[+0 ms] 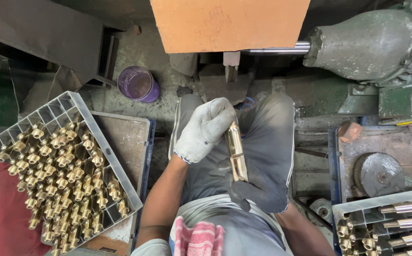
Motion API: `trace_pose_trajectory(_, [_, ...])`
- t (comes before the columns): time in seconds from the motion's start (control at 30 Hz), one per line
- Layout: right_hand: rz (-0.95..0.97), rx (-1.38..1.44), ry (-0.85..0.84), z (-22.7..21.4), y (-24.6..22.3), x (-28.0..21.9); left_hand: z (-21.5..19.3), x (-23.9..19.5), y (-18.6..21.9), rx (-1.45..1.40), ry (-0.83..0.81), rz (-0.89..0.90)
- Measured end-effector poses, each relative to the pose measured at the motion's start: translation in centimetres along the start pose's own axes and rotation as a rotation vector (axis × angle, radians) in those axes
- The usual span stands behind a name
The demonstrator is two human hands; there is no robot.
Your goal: The person polishes a brass metal component by holding it against a rotating polishing wheel. The person turns the component to polish different sides and places it back into a wire tray containing other components.
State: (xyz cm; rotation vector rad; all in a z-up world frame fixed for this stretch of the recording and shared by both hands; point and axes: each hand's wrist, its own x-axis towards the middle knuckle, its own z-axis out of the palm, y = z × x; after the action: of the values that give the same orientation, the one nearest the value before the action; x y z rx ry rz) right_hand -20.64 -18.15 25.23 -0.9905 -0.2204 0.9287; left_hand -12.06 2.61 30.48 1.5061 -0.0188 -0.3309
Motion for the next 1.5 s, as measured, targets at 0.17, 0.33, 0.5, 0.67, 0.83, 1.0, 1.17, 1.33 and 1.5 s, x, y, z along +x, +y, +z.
trace_pose_trajectory(0.17, [0.064,0.018,0.037,0.1,-0.3,-0.2,-0.1,0.1,-0.2,0.018,-0.001,0.044])
trace_pose_trajectory(0.33, [0.050,0.090,-0.051,-0.4,-1.1,-0.5,0.2,0.2,0.1,-0.037,0.017,-0.022])
trace_pose_trajectory(0.5, [0.015,0.208,-0.103,-0.6,-0.6,-0.4,0.3,0.1,0.2,-0.022,0.030,-0.003])
trace_pose_trajectory(0.67, [0.061,0.159,-0.066,-1.0,-0.2,-0.4,0.2,0.0,0.1,-0.063,0.025,0.032])
trace_pose_trajectory(0.83, [0.053,0.131,-0.050,-1.0,0.0,-0.3,0.1,0.2,0.2,0.003,0.030,0.025])
trace_pose_trajectory(1.0, [0.022,0.082,-0.044,-0.5,-0.7,-0.5,0.0,0.2,0.0,-0.016,0.001,0.012])
trace_pose_trajectory(1.17, [0.065,-0.167,0.076,0.9,-1.8,-0.7,-0.1,0.4,-0.4,-0.011,-0.025,0.057])
trace_pose_trajectory(1.33, [-0.280,-1.005,0.376,2.0,-0.4,-0.6,-0.4,-0.1,-0.4,-0.034,-0.047,0.085])
trace_pose_trajectory(1.5, [-0.171,-1.245,0.534,2.2,0.1,-0.8,-0.3,-0.2,-0.4,-0.142,-0.079,0.065])
